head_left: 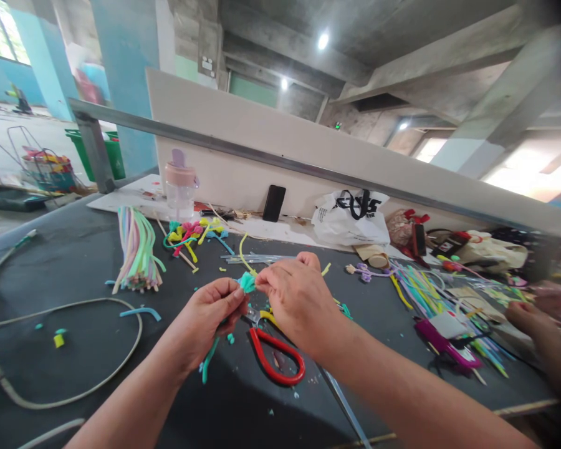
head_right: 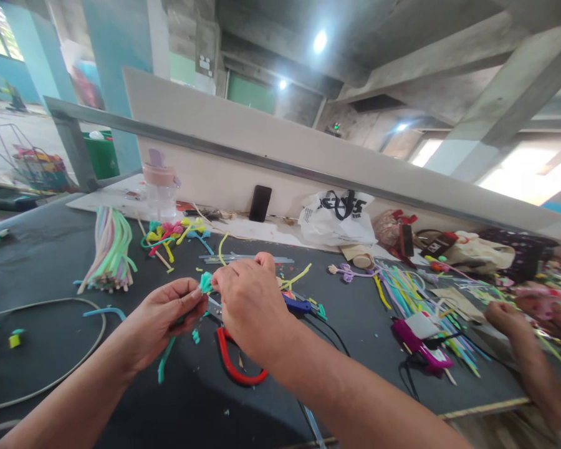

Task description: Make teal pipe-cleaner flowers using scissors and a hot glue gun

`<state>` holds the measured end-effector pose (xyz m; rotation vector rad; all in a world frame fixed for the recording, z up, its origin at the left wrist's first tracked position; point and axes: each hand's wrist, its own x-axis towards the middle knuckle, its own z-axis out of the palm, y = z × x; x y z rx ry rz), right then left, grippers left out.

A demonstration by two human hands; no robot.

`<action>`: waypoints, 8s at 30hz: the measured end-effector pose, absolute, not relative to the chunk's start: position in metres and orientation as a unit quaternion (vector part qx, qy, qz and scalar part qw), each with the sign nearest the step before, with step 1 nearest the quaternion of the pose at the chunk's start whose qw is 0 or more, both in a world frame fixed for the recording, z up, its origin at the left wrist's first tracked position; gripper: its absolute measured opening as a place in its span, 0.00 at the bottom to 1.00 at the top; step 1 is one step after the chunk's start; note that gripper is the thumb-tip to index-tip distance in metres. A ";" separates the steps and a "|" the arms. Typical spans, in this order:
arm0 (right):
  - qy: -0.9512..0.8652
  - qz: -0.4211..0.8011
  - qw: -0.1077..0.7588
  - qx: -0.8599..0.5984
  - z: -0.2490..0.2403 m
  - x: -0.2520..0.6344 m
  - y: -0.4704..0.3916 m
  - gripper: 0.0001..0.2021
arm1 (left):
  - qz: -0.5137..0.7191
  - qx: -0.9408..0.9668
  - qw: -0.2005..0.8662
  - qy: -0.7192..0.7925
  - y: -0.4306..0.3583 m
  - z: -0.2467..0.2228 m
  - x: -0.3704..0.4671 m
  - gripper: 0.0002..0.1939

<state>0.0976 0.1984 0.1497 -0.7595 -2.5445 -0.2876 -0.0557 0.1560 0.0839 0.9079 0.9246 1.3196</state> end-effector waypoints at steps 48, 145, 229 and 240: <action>-0.936 -0.187 0.164 -0.248 0.154 0.086 0.188 0.07 | 0.549 0.492 0.506 0.449 0.153 0.086 -0.056 0.11; -0.596 0.700 0.269 -0.286 0.126 0.087 0.199 0.16 | 0.481 0.347 0.754 0.282 0.150 0.086 -0.055 0.13; -0.740 0.481 0.338 -0.328 0.126 0.104 0.186 0.16 | 0.555 0.313 0.720 0.274 0.154 0.071 -0.051 0.08; -0.667 0.476 0.432 -0.376 0.120 0.122 0.196 0.15 | 0.572 0.289 0.764 0.079 0.151 0.068 -0.060 0.08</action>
